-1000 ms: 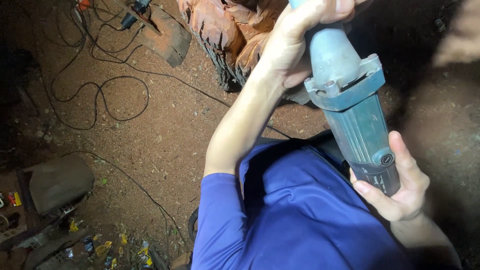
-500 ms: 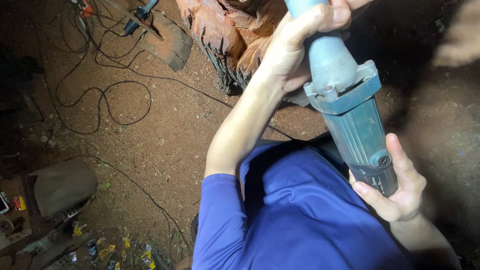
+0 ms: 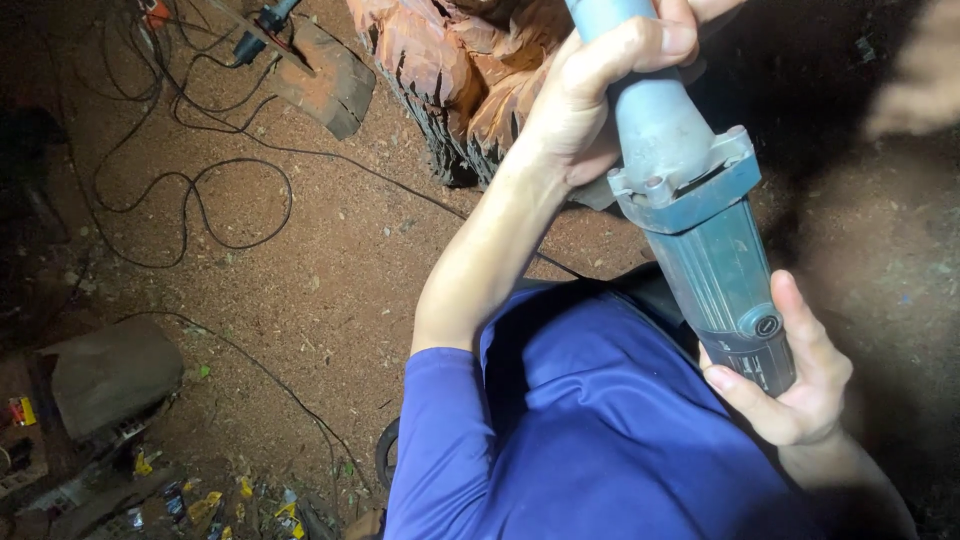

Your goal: Using a power rotary tool to carve intricate details into a large wooden sculpture

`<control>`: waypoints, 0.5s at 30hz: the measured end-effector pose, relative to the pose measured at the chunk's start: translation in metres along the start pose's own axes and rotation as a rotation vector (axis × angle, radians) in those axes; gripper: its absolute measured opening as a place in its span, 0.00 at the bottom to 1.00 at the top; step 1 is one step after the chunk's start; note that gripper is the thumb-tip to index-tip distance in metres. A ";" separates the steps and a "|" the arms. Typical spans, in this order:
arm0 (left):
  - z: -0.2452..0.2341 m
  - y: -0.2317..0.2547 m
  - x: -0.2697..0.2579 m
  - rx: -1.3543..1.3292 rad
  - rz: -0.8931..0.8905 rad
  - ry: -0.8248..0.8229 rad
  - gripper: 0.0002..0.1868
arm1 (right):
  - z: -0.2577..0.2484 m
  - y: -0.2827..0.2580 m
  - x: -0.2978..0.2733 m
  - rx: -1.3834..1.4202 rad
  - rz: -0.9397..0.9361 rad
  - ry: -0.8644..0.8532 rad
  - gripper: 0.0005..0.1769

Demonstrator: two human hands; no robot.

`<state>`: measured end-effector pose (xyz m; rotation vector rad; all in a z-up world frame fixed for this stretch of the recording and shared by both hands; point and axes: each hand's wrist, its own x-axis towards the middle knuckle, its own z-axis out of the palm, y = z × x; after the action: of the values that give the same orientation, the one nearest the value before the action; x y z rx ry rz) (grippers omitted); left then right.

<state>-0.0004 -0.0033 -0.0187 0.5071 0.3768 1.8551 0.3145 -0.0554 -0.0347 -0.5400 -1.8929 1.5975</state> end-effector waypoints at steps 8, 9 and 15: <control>-0.003 0.005 0.003 0.051 -0.040 -0.062 0.07 | 0.000 0.001 0.003 -0.026 -0.028 -0.008 0.56; -0.001 0.006 0.003 0.051 -0.032 -0.070 0.07 | 0.000 0.001 0.004 -0.031 -0.046 -0.017 0.55; -0.001 0.008 0.002 0.046 -0.035 -0.081 0.08 | -0.001 0.001 0.006 -0.049 -0.076 -0.039 0.55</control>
<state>-0.0080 -0.0045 -0.0150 0.6016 0.3720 1.7899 0.3107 -0.0510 -0.0351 -0.4552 -1.9618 1.5272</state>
